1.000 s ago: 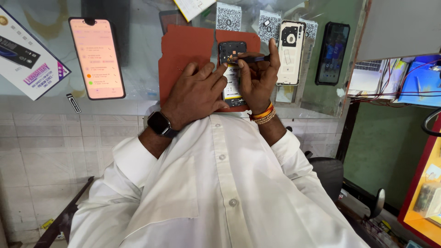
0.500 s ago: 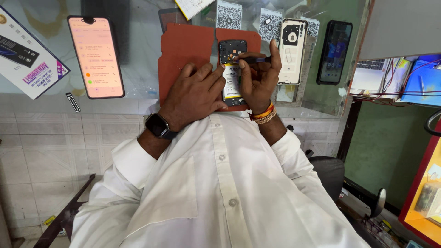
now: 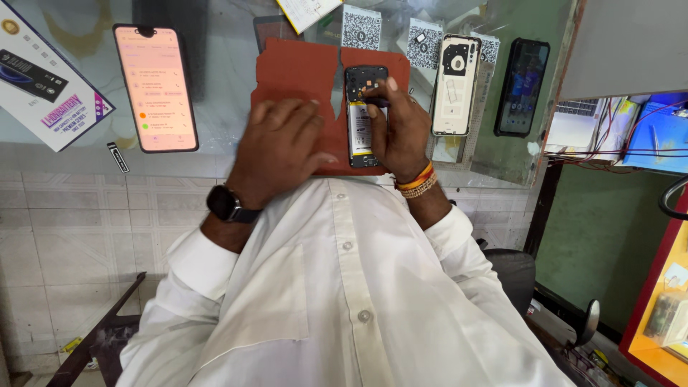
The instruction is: The person removes a phone's back cover and battery, then uses a screwdriver to unscrew and remove the camera module. They handle the camera module and screws, placing them on the workbench.
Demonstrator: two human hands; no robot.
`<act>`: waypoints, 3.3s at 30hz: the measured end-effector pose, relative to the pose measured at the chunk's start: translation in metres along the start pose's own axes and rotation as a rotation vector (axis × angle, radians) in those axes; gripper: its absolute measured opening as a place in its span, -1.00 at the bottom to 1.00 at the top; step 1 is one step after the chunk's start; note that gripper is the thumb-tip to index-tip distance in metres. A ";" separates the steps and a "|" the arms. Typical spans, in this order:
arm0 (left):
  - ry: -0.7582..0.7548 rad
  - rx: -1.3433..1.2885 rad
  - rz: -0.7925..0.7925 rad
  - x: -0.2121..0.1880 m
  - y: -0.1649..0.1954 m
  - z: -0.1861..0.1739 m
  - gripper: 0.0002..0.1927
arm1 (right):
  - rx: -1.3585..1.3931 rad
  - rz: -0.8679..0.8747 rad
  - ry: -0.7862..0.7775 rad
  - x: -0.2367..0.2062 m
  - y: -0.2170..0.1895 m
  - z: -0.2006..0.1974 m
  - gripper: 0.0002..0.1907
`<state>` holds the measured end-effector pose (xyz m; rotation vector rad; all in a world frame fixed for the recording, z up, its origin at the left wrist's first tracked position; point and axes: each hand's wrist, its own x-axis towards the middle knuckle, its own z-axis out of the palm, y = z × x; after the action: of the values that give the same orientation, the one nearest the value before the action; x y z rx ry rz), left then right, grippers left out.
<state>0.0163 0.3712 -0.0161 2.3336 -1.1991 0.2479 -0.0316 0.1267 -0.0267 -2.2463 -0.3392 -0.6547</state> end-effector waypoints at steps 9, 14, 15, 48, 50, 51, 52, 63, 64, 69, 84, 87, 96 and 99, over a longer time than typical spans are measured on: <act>0.129 -0.004 -0.140 -0.045 -0.018 -0.008 -0.64 | -0.223 -0.018 -0.053 0.023 -0.014 -0.012 -0.39; 0.133 -0.001 -0.182 -0.049 -0.020 -0.007 -0.75 | -0.244 -0.107 -0.055 0.023 -0.015 -0.009 -0.48; 0.137 0.004 -0.176 -0.048 -0.020 -0.007 -0.75 | -0.255 -0.088 -0.049 0.023 -0.016 -0.008 -0.45; 0.039 0.075 -0.262 -0.038 -0.014 -0.010 -0.29 | -0.211 -0.109 -0.121 0.037 -0.017 -0.007 -0.47; 0.048 0.099 -0.243 -0.039 -0.014 -0.010 -0.32 | -0.369 -0.096 -0.056 0.035 -0.016 -0.006 -0.38; 0.052 0.108 -0.230 -0.038 -0.014 -0.008 -0.33 | -0.305 -0.092 -0.092 0.035 -0.015 -0.006 -0.39; 0.048 0.093 -0.230 -0.039 -0.015 -0.007 -0.35 | -0.241 -0.088 -0.126 0.036 -0.014 -0.007 -0.40; 0.091 0.095 -0.200 -0.047 -0.017 -0.003 -0.42 | -0.143 -0.066 -0.142 0.032 -0.016 -0.007 -0.34; 0.086 0.088 -0.199 -0.046 -0.017 -0.003 -0.42 | -0.152 -0.060 -0.137 0.032 -0.017 -0.006 -0.35; 0.096 0.053 -0.197 -0.045 -0.016 -0.005 -0.46 | 0.110 0.039 -0.039 0.023 -0.028 0.006 -0.35; 0.220 -0.005 -0.200 -0.039 -0.014 -0.011 -0.89 | 0.386 0.119 -0.196 0.014 -0.024 0.052 -0.30; 0.215 0.001 -0.199 -0.038 -0.014 -0.012 -0.91 | 0.364 0.109 -0.186 0.015 -0.025 0.049 -0.30; 0.202 0.029 -0.204 -0.030 -0.010 -0.013 -0.95 | 0.392 0.178 0.032 0.016 -0.018 0.026 -0.31; 0.191 0.031 -0.211 -0.024 -0.009 -0.011 -0.94 | 0.368 0.227 0.158 0.015 -0.006 0.018 -0.32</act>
<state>0.0100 0.3981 -0.0184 2.3787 -0.8572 0.4068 -0.0151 0.1444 -0.0248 -1.8363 -0.1111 -0.5905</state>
